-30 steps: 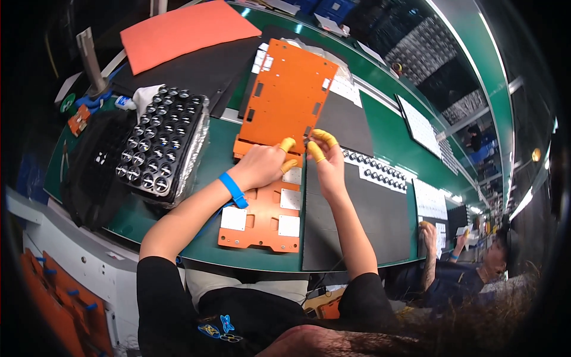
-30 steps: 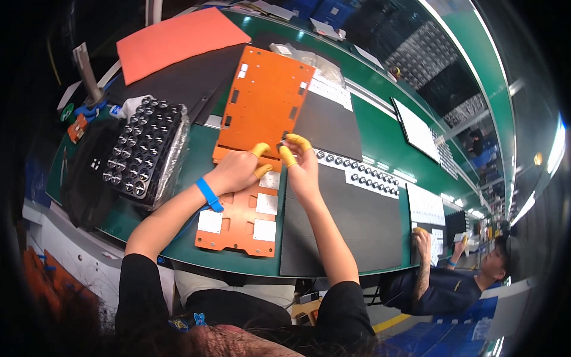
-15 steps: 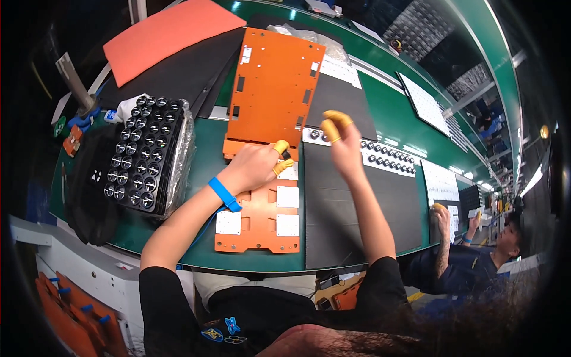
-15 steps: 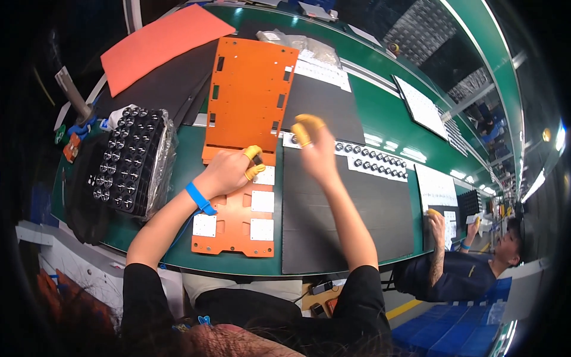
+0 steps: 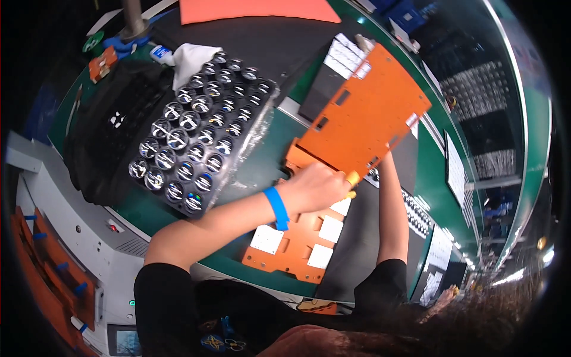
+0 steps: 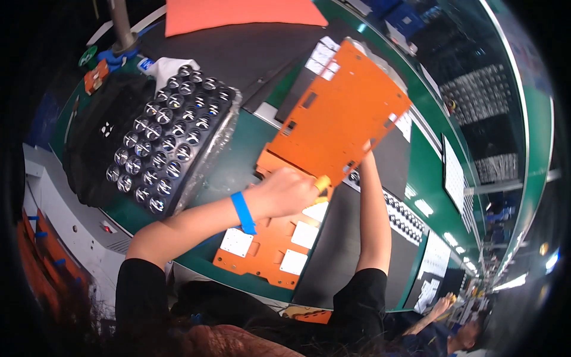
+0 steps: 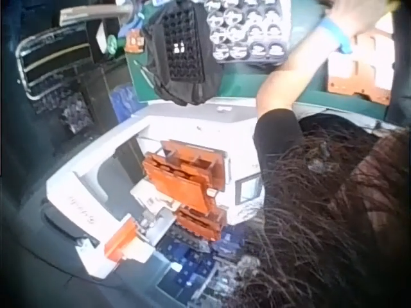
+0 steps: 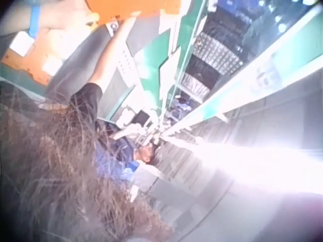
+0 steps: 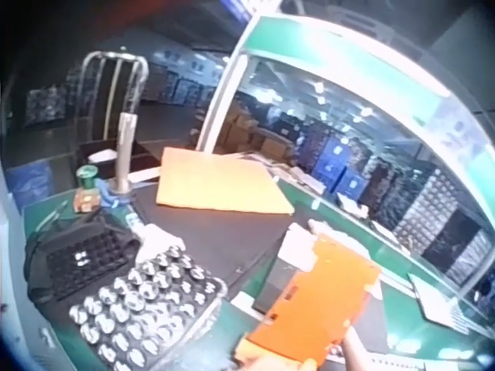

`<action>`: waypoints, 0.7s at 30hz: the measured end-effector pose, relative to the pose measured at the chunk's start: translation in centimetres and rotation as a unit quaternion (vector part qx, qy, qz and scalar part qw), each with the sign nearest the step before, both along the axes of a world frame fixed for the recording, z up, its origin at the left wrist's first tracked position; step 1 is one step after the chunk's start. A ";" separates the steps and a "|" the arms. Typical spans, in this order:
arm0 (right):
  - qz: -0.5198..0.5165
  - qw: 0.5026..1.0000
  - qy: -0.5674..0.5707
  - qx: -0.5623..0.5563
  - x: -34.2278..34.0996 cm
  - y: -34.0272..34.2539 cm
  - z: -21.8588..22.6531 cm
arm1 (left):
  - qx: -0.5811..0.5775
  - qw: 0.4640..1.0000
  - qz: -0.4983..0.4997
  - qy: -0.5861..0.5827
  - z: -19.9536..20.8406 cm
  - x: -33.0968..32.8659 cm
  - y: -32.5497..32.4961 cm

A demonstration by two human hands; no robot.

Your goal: Attaching components and adhesive pads to metal fixture panels on an assembly line.

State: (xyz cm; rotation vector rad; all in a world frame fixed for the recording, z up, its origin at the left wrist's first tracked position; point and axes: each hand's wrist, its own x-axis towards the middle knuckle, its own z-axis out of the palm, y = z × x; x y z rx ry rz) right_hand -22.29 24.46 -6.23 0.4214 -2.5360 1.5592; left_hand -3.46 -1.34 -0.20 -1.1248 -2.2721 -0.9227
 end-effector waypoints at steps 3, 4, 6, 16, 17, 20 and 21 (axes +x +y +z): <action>0.013 1.000 -0.010 0.010 -1.4 -2.0 -1.9 | 0.018 1.000 0.007 -0.011 -0.3 0.3 0.2; 0.013 1.000 -0.014 0.013 -1.6 -2.6 -2.5 | -0.001 1.000 0.003 0.000 -0.5 0.4 0.0; 0.016 0.999 -0.018 0.021 -2.1 -3.2 -2.9 | -0.017 1.000 0.002 0.008 -0.7 0.3 0.1; -0.003 0.997 -0.027 0.071 -1.6 -3.5 -2.2 | -0.013 0.999 0.029 -0.005 -1.0 0.3 0.4; -0.005 0.997 -0.027 0.077 -1.4 -3.3 -2.0 | -0.006 1.000 0.029 -0.003 -1.1 0.3 0.5; -0.010 0.995 -0.025 0.093 -0.9 -3.2 -1.3 | -0.016 1.000 0.025 0.007 -1.1 0.1 0.4; -0.011 0.995 -0.024 0.098 -0.8 -3.2 -1.0 | -0.013 1.000 0.025 0.007 -1.0 0.2 0.4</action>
